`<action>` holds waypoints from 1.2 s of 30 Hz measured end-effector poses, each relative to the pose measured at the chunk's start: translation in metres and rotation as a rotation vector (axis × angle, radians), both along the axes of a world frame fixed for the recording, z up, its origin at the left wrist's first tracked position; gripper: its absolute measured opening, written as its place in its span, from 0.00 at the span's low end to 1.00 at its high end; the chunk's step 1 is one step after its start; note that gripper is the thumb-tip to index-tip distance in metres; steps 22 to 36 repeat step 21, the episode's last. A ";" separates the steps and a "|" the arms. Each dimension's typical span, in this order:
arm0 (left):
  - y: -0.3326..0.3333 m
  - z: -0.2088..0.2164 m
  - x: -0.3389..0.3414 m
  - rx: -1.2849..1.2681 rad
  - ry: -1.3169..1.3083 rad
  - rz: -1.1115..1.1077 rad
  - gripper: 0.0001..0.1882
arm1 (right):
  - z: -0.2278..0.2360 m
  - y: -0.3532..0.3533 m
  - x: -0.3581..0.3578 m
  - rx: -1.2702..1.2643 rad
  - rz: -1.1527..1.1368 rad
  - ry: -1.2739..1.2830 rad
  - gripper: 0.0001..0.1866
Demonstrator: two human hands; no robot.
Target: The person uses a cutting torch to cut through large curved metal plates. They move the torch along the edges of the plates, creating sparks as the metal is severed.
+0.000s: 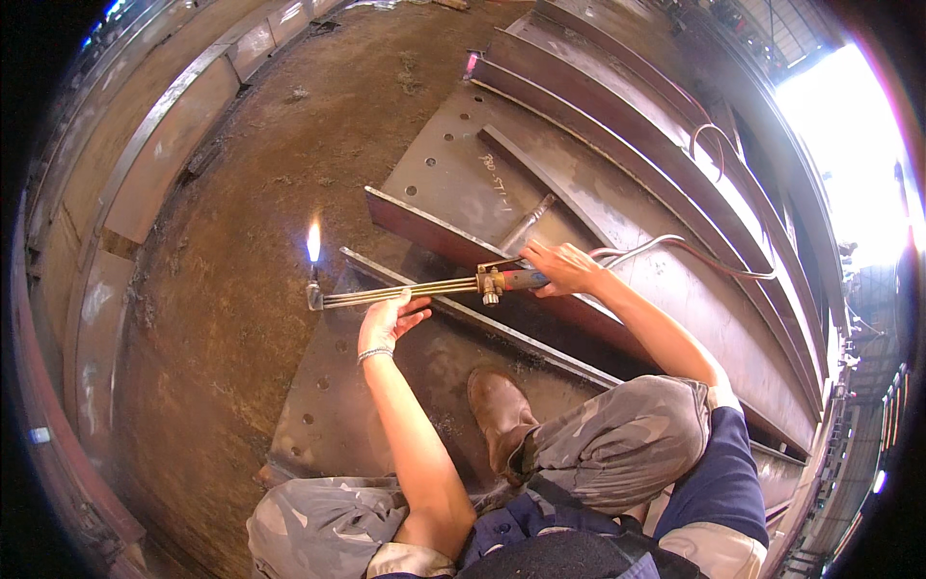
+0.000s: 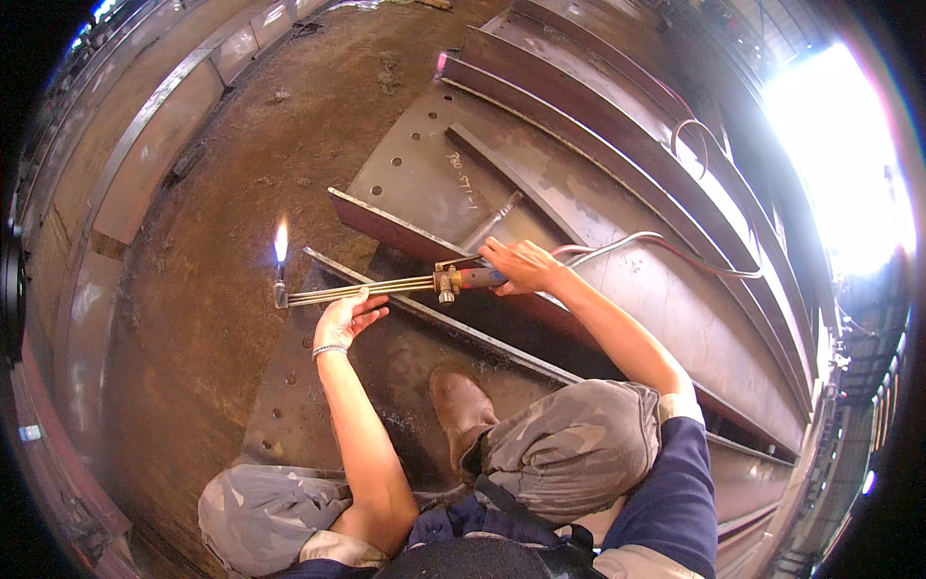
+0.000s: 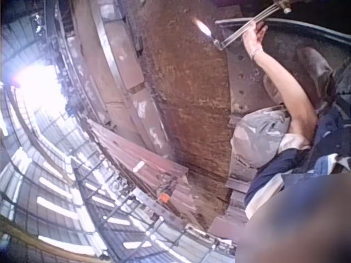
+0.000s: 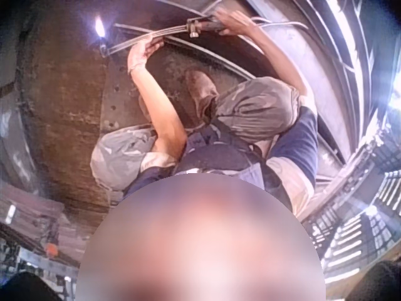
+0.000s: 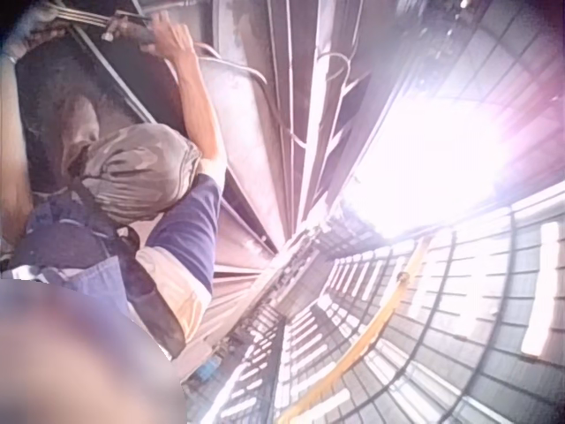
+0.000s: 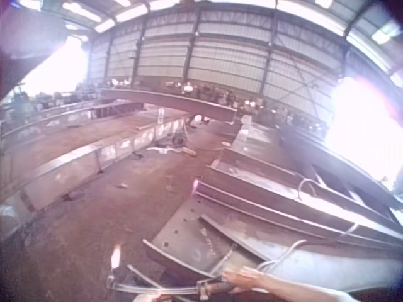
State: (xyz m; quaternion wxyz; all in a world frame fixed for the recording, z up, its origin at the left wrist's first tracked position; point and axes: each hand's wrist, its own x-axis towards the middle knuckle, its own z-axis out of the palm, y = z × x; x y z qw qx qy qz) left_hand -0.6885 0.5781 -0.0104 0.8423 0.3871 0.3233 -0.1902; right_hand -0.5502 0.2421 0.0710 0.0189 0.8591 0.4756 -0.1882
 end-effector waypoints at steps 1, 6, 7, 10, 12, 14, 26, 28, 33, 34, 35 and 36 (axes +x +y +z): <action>0.000 0.001 -0.001 0.008 0.000 -0.013 0.17 | -0.002 0.001 0.000 -0.010 -0.002 0.004 0.37; 0.001 0.009 0.001 0.045 0.017 -0.073 0.20 | -0.008 0.001 -0.012 0.060 -0.075 0.026 0.38; 0.001 0.009 0.002 0.071 0.012 -0.092 0.21 | -0.009 0.001 -0.014 0.066 -0.100 0.028 0.39; -0.001 0.010 0.005 0.092 0.038 -0.192 0.24 | -0.010 -0.002 -0.018 0.086 -0.113 0.004 0.42; -0.001 0.014 0.005 0.140 0.005 -0.239 0.26 | -0.007 -0.001 -0.022 0.051 -0.126 -0.018 0.44; -0.001 0.027 0.005 0.180 0.018 -0.264 0.29 | 0.004 0.005 -0.027 -0.023 -0.140 -0.030 0.47; 0.070 0.231 0.008 0.758 -0.436 -0.064 0.20 | 0.203 0.056 0.007 0.811 -0.419 -0.427 0.26; 0.070 0.231 0.008 0.758 -0.436 -0.064 0.20 | 0.203 0.056 0.007 0.811 -0.419 -0.427 0.26; 0.070 0.231 0.008 0.758 -0.436 -0.064 0.20 | 0.203 0.056 0.007 0.811 -0.419 -0.427 0.26; 0.070 0.231 0.008 0.758 -0.436 -0.064 0.20 | 0.203 0.056 0.007 0.811 -0.419 -0.427 0.26; 0.070 0.231 0.008 0.758 -0.436 -0.064 0.20 | 0.203 0.056 0.007 0.811 -0.419 -0.427 0.26; 0.070 0.231 0.008 0.758 -0.436 -0.064 0.20 | 0.203 0.056 0.007 0.811 -0.419 -0.427 0.26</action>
